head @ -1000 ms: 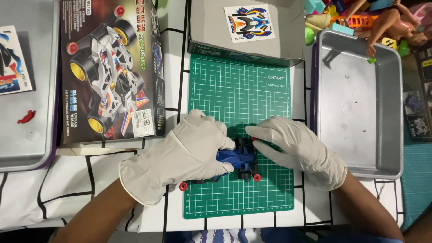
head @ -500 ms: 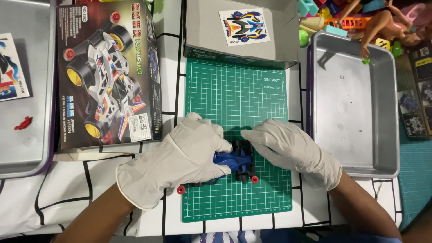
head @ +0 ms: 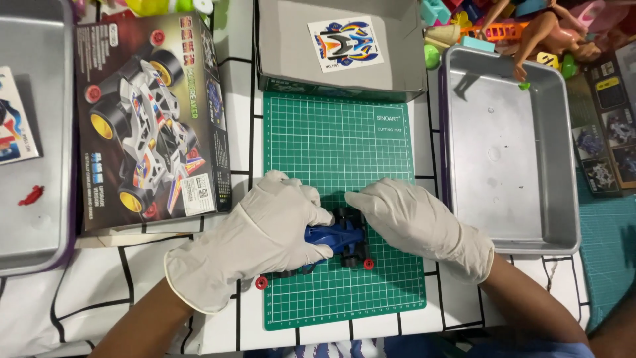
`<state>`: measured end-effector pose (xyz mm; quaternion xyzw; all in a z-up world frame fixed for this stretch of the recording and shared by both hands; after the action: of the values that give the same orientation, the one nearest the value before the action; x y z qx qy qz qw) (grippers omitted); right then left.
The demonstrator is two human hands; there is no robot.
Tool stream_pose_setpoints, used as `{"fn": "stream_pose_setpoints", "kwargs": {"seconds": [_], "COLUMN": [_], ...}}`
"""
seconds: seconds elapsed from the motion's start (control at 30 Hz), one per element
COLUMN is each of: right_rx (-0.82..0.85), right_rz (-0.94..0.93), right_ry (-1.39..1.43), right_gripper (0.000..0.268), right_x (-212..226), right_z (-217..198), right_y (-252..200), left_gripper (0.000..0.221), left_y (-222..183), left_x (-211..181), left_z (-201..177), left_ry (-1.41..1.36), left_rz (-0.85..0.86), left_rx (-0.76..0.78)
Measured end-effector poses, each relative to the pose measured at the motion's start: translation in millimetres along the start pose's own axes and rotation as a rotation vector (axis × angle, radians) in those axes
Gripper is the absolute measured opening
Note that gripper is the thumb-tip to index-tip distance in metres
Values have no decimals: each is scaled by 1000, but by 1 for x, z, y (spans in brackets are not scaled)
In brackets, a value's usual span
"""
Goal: Assembling a blue toy car model on a cutting mat by fitting various plastic parts together.
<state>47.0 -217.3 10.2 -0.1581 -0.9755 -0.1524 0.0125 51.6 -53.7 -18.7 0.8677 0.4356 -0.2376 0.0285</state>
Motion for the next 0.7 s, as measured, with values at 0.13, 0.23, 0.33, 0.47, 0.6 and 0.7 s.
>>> {"fn": "stream_pose_setpoints", "kwargs": {"seconds": [0.13,0.23,0.33,0.47,0.6,0.7], "right_rx": [-41,-83,-73,-37,-114,-138], "right_rz": [98,186,329,413,369,468], "right_ry": [29,60,124,137,169,209], "right_gripper": [50,40,35,34,44,36], "right_x": [-2,2,-2,-4,-9,-37], "right_z": [3,-10,-2,-3,-41,-79], "right_y": [-4,8,3,-2,-7,-29], "left_gripper": [60,61,57,57,58,56], "left_y": [-2,0,0,3,1,-2], "left_x": [4,4,5,3,4,8], "left_z": [3,4,2,2,-2,-3], "left_ry": [-37,-10,-35,28,71,22], "left_rz": [31,4,-37,-92,-151,-265], "left_rx": [-30,40,68,180,202,256]}}
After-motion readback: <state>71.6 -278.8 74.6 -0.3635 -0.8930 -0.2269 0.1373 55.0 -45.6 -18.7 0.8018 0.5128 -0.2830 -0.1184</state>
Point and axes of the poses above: each hand's wrist, its own y-axis towards the middle knuckle, its own z-axis out of the palm, x = y × z, the point moved 7 cm from there along y, towards the middle knuckle, and after that the axes turned 4 degrees about -z, right-handed, at the moved point
